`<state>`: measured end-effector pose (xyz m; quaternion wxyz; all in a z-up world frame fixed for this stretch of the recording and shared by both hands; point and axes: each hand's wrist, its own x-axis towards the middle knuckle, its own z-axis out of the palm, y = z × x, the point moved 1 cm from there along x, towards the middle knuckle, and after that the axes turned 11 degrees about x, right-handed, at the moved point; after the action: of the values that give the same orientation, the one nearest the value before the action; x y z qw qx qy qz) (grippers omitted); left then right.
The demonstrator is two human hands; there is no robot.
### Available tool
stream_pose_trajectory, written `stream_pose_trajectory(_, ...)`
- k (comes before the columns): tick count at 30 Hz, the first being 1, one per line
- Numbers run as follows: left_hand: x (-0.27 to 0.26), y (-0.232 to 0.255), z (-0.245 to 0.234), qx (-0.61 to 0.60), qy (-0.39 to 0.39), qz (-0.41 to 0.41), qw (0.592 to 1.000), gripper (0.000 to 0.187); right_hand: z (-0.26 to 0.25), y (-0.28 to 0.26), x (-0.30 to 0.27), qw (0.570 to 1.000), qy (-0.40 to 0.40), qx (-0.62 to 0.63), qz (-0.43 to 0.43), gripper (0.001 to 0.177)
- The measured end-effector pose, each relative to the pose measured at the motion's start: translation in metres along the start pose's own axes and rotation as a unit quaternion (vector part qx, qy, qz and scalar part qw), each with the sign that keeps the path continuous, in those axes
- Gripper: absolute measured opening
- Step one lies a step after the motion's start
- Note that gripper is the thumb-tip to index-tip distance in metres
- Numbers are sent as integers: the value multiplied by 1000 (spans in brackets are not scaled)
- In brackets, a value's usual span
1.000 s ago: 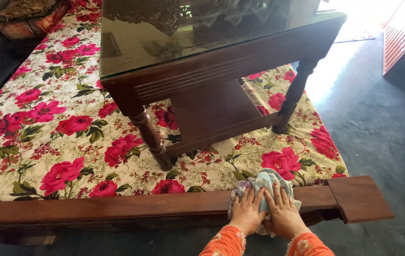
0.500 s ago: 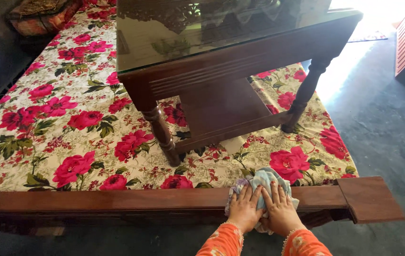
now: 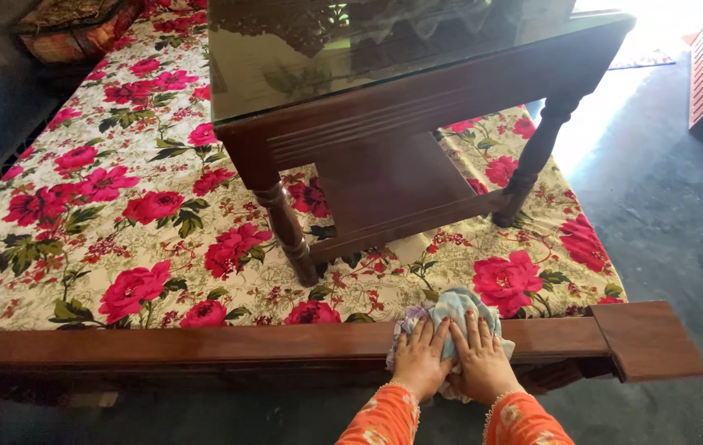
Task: Wiping down a wooden headboard and a glass-topped table with a cloth.
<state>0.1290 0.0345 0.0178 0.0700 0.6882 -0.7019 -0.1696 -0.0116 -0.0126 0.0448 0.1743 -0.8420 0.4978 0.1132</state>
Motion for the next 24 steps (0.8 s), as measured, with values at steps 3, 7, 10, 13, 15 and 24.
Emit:
stream_pose_trajectory(3, -2, -7, 6, 3, 7, -3, 1000, 84, 4, -5, 1, 1000, 3, -2, -7, 107)
stream_pose_trajectory(7, -6, -17, 9, 12, 33, 0, 999, 85, -1, -17, 0, 1000, 0, -12, -12, 108)
stream_pose_trajectory(10, -11, -23, 10, 8, 46, -2, 999, 84, 7, -19, 4, 1000, 14, -2, -23, 107)
stream_pose_trajectory(13, -14, -27, 11, 6, 51, -4, 999, 84, 17, -19, 7, 999, 35, 4, -31, 106)
stream_pose_trajectory(15, -14, -28, 13, 9, 48, -4, 999, 84, 14, -22, 8, 999, 28, -1, -24, 107)
stream_pose_trajectory(24, -11, -30, 20, 3, 33, 6, 999, 87, 14, -23, 11, 1000, 3, -4, 9, 106)
